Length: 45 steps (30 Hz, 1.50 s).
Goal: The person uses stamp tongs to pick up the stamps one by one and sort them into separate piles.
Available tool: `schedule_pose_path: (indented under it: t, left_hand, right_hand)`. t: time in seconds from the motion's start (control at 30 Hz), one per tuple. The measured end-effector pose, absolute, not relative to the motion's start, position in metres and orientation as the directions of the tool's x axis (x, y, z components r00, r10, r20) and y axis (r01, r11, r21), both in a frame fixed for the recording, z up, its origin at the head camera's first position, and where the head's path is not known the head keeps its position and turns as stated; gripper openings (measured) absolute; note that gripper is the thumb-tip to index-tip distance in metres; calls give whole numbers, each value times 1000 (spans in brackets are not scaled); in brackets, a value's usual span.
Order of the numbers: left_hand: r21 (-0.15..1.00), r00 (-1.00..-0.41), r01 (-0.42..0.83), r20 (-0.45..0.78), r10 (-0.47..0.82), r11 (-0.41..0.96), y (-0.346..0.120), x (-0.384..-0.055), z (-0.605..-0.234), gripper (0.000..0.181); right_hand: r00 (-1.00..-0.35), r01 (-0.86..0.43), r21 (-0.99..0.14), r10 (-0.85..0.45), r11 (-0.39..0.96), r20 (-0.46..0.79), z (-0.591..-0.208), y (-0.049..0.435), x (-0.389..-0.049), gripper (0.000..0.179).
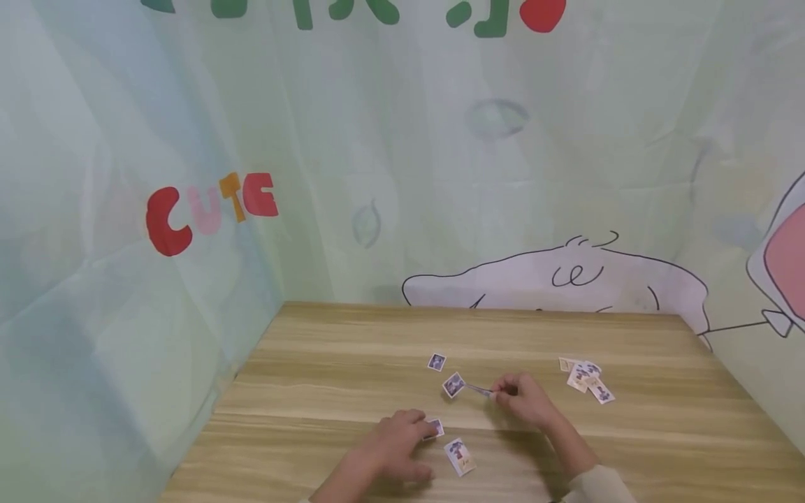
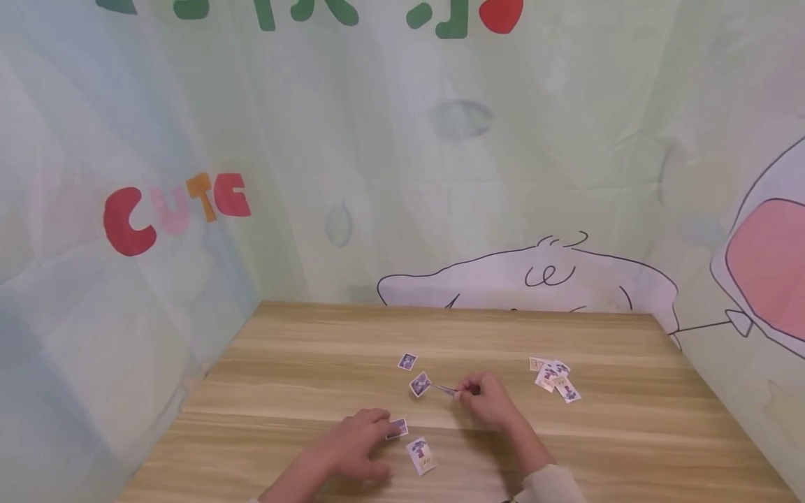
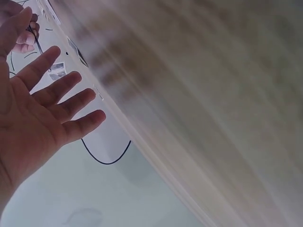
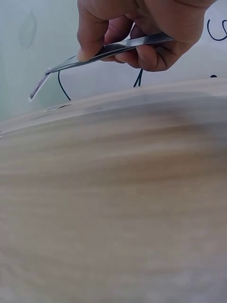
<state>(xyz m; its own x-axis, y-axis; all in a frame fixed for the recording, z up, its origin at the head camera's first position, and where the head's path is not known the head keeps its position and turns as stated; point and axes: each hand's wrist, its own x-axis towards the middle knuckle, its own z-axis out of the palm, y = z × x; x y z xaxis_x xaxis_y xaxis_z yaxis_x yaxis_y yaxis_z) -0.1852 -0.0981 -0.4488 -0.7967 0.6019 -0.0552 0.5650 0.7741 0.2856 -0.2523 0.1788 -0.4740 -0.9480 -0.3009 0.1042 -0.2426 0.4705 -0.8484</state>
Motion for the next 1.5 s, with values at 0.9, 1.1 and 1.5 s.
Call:
schedule_pose_path:
  t: [0.9,1.1,1.5]
  left_hand:
    - [377,-831,485,-84,550,789,-109,-193,-446,63]
    - [391,-827,485,-86,556,782,-109,-196,-448,61]
    - [400,-829,466,-115,547,790,-107,-192,-453,62]
  right_hand:
    - [-988,-155,-858,-90,490,128,-472,166,-277,6]
    - [-986,-168,-866,-85,470,145,-476,166,-279,3]
    - [-991,-133,-876,-82,464,107,-487,161,-279,4]
